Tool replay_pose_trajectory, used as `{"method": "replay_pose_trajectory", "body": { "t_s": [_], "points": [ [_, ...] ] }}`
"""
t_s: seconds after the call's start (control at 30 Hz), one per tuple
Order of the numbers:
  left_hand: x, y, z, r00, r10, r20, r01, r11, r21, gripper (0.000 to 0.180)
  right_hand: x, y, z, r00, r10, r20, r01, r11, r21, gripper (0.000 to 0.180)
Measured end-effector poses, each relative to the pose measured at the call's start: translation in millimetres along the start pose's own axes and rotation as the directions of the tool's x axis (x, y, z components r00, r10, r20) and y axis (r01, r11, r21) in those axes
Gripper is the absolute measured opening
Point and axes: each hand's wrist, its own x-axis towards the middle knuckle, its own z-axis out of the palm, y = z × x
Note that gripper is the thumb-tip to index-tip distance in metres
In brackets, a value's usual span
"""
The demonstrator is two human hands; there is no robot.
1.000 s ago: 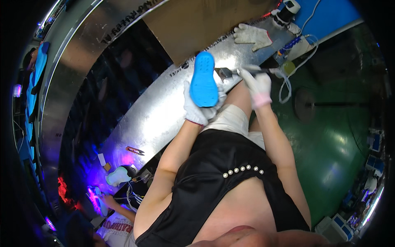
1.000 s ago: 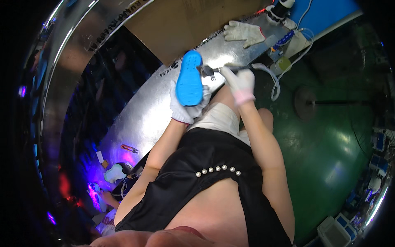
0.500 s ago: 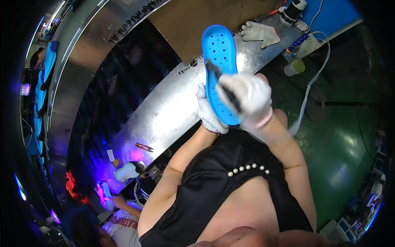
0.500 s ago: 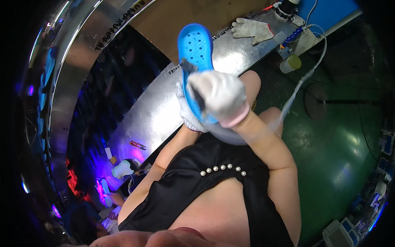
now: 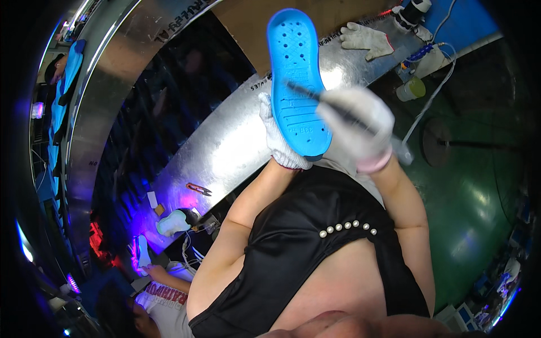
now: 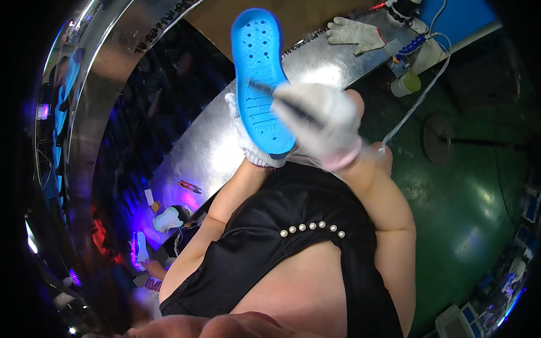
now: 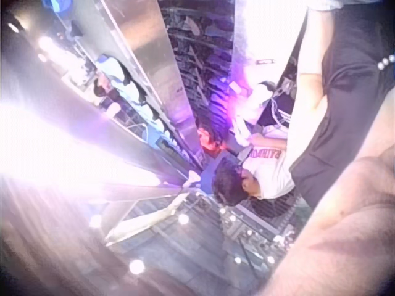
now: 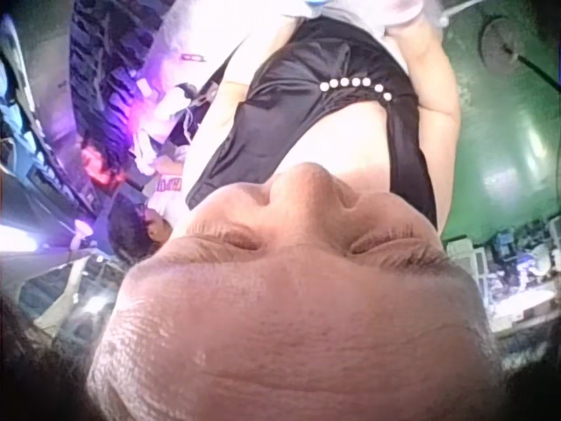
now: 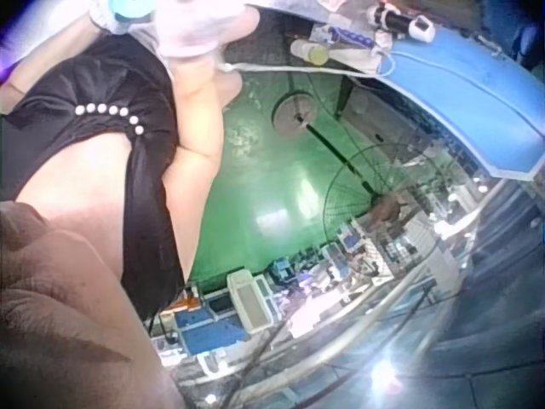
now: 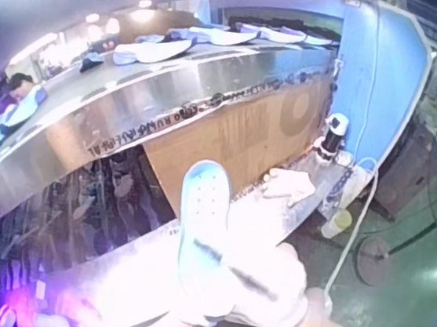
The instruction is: The person cleans blue shoe soles one at a time by hand using a cleaning brush and a white cloth, then places each cleaned sole onto a conveyor belt.
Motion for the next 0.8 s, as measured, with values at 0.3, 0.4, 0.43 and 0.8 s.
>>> {"method": "replay_pose_trajectory", "body": {
  "t_s": [0.3,0.4,0.43,0.8],
  "points": [
    [9.0,19.9,31.9,0.996,-0.091,-0.008,0.091,0.984,0.153,0.092,-16.8,-23.4,4.3,0.972,0.23,0.049,-0.234,0.965,0.12,0.023],
    [20.9,33.8,22.4,0.974,-0.225,0.041,0.222,0.972,0.073,0.092,-17.0,-42.8,3.4,0.962,0.211,0.17,-0.246,0.945,0.217,0.023],
    [22.3,34.6,32.8,0.975,-0.203,-0.091,0.211,0.973,0.092,0.092,-8.3,-40.9,-0.7,0.872,0.415,0.26,-0.475,0.846,0.241,0.023],
    [33.3,69.2,50.1,0.791,-0.493,-0.363,0.611,0.669,0.423,0.065,-6.9,-16.6,-9.5,0.911,-0.004,0.413,-0.104,0.965,0.24,0.027]
  ]
}}
